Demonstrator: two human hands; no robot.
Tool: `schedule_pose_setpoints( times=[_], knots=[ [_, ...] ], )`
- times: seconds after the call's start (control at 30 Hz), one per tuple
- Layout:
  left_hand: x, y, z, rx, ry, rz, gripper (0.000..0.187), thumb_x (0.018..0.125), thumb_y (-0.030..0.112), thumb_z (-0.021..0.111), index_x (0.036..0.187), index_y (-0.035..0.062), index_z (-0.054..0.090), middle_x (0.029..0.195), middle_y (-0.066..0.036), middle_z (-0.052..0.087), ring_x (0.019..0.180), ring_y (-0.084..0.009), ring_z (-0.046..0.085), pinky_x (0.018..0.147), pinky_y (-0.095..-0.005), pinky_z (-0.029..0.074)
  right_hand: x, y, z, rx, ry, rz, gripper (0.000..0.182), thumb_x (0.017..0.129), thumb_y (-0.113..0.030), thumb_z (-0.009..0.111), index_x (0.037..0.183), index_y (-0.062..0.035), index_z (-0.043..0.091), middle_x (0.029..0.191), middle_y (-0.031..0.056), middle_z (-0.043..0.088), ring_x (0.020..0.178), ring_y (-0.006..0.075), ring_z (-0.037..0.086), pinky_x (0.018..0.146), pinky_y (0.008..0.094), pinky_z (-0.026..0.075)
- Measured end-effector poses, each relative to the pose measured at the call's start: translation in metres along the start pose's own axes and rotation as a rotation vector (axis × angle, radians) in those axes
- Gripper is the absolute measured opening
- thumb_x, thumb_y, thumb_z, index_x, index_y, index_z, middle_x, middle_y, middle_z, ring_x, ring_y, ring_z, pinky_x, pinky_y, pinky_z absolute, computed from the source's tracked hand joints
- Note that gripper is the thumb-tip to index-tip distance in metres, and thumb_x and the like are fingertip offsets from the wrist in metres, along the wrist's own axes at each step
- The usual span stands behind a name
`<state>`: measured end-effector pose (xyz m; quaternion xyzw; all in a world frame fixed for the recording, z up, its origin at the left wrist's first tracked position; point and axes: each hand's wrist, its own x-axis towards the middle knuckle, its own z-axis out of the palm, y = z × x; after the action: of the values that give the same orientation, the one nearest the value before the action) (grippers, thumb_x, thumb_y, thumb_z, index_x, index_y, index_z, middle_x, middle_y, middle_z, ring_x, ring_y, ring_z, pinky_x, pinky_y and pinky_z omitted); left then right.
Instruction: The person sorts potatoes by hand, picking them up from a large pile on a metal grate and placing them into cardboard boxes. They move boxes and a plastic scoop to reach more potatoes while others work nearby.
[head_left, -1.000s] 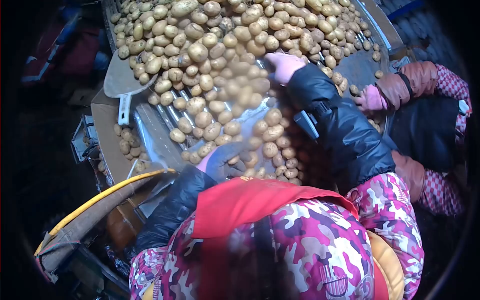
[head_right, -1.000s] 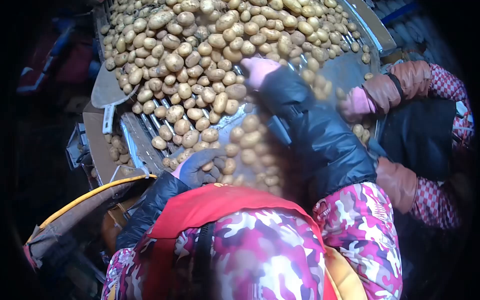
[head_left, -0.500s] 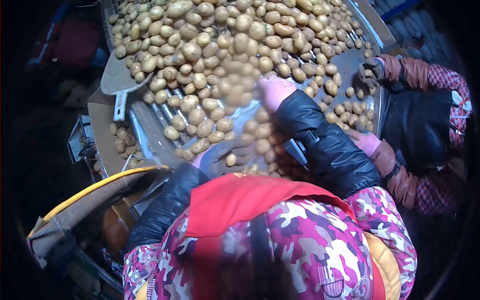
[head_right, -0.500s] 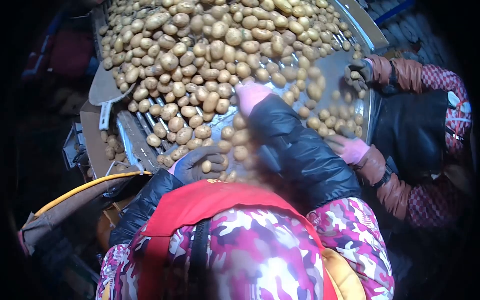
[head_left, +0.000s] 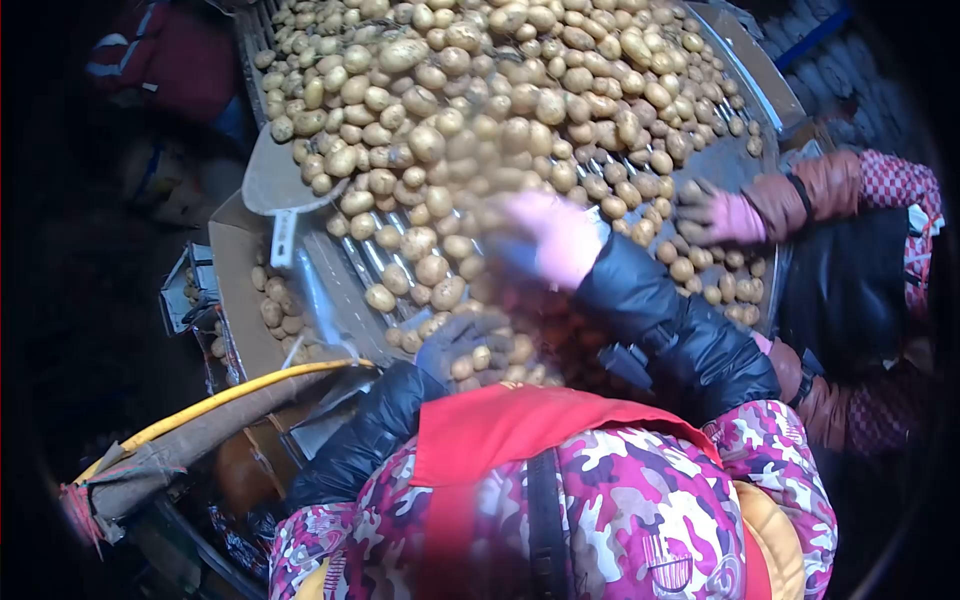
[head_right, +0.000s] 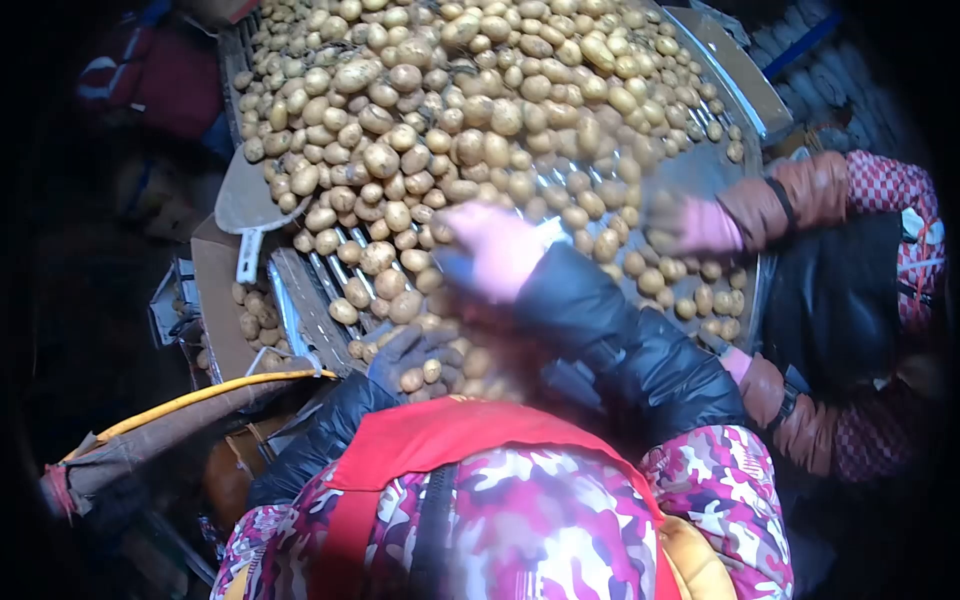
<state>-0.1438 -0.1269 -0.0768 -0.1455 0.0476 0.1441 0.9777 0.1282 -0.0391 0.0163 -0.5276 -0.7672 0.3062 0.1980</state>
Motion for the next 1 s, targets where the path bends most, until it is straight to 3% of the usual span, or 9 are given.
schedule_pose_setpoints(
  times=[0.1,0.17,0.3,0.4,0.53,0.63,0.8,0.97,1.0],
  knots=[
    [-0.019,-0.015,0.03,0.21,0.39,0.062,0.048,0.114,0.028,0.042,0.157,0.0059,0.043,0.138,-0.017,0.061,0.122,-0.0301,0.062,0.105,-0.0451,0.056,0.054,0.005,-0.021,-0.159,0.185,-0.082,0.044,0.095,-0.034,0.066,0.13,-0.0065,0.064,0.12,0.0197,0.065,0.113,0.0398,0.064,0.098,0.0514,0.051],
    [-0.017,-0.021,0.011,0.141,0.171,0.116,0.052,0.107,0.01,0.056,0.157,0.0069,0.042,0.143,-0.018,0.057,0.121,-0.0274,0.062,0.106,-0.0412,0.055,0.094,-0.003,-0.021,-0.282,0.207,-0.17,0.039,0.095,-0.035,0.067,0.125,-0.0104,0.065,0.119,0.0162,0.064,0.113,0.036,0.063,0.094,0.05,0.051],
    [-0.018,-0.021,0.009,0.65,0.311,0.145,0.076,0.095,-0.008,0.066,0.162,0.0106,0.035,0.148,-0.017,0.053,0.121,-0.026,0.061,0.11,-0.0407,0.054,0.164,-0.001,0.009,-0.359,0.146,-0.258,0.051,0.093,-0.04,0.07,0.136,-0.0139,0.061,0.141,0.013,0.056,0.132,0.0342,0.053,0.11,0.0547,0.042],
    [-0.016,-0.017,0.037,0.772,0.38,0.125,0.07,0.099,-0.004,0.062,0.162,0.0114,0.035,0.151,-0.015,0.05,0.125,-0.0259,0.059,0.112,-0.0417,0.052,0.146,0.015,0.025,-0.303,0.262,-0.258,0.06,0.086,-0.041,0.078,0.136,-0.0144,0.061,0.146,0.0112,0.053,0.131,0.0343,0.054,0.111,0.0537,0.042],
    [-0.003,-0.017,0.068,0.455,0.579,0.128,0.064,0.103,0.003,0.059,0.161,0.0139,0.036,0.152,-0.013,0.05,0.128,-0.0267,0.058,0.113,-0.0436,0.052,0.097,0.028,0.035,-0.335,0.219,-0.175,0.057,0.083,-0.048,0.077,0.126,-0.0127,0.065,0.125,0.0124,0.062,0.119,0.0346,0.058,0.102,0.0507,0.046],
    [-0.002,-0.017,0.054,0.72,0.543,0.096,0.064,0.103,0.003,0.058,0.162,0.0158,0.036,0.15,-0.012,0.051,0.126,-0.025,0.059,0.111,-0.0428,0.054,0.056,0.03,0.028,-0.255,0.116,-0.118,0.055,0.085,-0.049,0.074,0.122,-0.0095,0.066,0.12,0.0142,0.064,0.118,0.0354,0.058,0.102,0.0508,0.045],
    [-0.011,-0.018,0.041,0.756,0.496,0.08,0.089,0.087,-0.001,0.079,0.163,0.0181,0.035,0.144,-0.007,0.055,0.115,-0.0178,0.061,0.101,-0.0341,0.057,-0.016,0.04,-0.001,-0.315,-0.034,0.058,0.057,0.085,-0.05,0.073,0.124,-0.0083,0.067,0.119,0.0181,0.064,0.113,0.0391,0.062,0.099,0.0507,0.047],
    [-0.015,-0.01,0.023,0.223,0.251,0.135,0.065,0.1,0.016,0.068,0.16,0.0164,0.042,0.136,-0.01,0.057,0.104,-0.0171,0.062,0.092,-0.0289,0.059,-0.011,0.034,-0.057,-0.171,-0.552,0.32,0.061,0.084,-0.05,0.079,0.128,-0.009,0.069,0.112,0.0206,0.069,0.109,0.0398,0.069,0.094,0.0477,0.055],
    [-0.012,-0.01,0.022,0.081,0.212,0.15,0.06,0.103,0.02,0.065,0.158,0.0157,0.044,0.134,-0.011,0.057,0.102,-0.017,0.062,0.09,-0.0276,0.06,-0.006,0.029,-0.046,-0.243,-0.297,0.166,0.055,0.086,-0.047,0.079,0.125,-0.0099,0.07,0.107,0.0211,0.071,0.102,0.0392,0.071,0.09,0.0463,0.057]
  ],
)
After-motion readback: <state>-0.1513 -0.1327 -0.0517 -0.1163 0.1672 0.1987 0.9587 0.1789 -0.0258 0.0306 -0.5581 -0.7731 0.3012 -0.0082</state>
